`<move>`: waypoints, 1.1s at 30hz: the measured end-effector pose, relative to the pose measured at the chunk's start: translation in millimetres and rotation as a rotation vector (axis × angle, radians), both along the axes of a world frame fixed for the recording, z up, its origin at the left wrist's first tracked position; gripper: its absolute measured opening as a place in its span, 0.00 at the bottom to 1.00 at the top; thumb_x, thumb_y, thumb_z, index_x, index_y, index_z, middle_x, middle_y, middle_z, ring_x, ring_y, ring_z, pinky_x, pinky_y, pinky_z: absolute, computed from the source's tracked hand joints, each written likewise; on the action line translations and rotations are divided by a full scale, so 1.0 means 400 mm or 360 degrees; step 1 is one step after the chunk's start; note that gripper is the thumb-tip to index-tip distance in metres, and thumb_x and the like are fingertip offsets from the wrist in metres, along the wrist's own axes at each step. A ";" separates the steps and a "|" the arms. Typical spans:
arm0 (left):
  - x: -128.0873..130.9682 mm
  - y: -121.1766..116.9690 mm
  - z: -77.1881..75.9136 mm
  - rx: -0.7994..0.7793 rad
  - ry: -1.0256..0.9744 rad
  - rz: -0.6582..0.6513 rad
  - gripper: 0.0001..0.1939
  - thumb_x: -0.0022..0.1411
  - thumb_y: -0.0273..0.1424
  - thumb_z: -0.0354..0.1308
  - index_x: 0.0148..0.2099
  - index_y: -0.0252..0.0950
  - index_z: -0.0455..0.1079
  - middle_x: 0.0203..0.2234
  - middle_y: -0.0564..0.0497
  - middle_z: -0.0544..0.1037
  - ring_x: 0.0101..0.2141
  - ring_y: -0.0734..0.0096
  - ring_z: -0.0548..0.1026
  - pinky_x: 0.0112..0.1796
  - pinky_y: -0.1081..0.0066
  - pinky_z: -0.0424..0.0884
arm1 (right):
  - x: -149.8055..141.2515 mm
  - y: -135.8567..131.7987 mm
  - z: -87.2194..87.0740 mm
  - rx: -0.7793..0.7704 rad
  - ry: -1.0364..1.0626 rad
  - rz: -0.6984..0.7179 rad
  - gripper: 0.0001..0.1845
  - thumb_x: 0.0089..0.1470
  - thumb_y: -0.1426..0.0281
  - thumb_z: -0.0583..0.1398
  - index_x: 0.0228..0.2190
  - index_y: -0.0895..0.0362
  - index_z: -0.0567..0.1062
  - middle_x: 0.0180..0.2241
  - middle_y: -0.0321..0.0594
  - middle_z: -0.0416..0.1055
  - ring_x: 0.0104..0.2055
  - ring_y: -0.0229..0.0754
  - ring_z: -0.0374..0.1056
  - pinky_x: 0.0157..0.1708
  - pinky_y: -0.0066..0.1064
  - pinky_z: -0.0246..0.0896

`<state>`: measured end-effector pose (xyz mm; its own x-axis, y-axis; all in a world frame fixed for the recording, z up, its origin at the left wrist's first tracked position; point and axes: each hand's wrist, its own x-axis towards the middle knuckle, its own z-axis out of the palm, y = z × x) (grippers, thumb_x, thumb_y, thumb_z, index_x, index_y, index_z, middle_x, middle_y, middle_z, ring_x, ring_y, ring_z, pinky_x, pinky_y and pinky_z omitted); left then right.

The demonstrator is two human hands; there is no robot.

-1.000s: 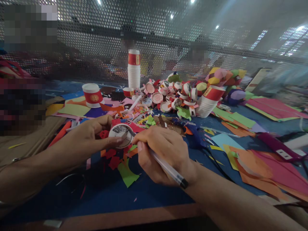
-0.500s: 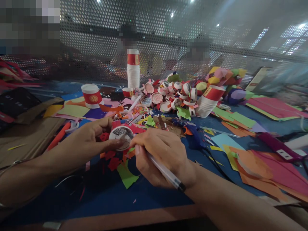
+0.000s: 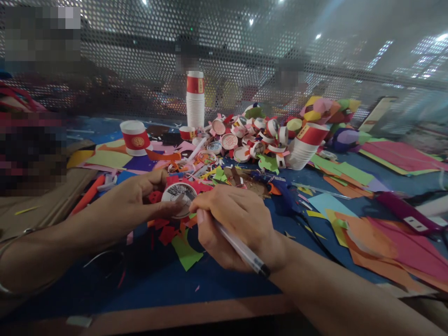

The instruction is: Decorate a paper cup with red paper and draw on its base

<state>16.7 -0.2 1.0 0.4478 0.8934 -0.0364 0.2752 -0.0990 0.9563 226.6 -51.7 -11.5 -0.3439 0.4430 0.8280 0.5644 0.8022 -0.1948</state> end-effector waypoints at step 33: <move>-0.008 0.012 -0.004 -0.0411 -0.0301 -0.0389 0.11 0.62 0.30 0.69 0.45 0.38 0.73 0.36 0.54 0.82 0.37 0.75 0.80 0.37 0.78 0.74 | 0.007 -0.009 0.001 0.0012 -0.0020 -0.0062 0.11 0.60 0.79 0.57 0.36 0.55 0.77 0.30 0.36 0.79 0.30 0.37 0.76 0.35 0.29 0.75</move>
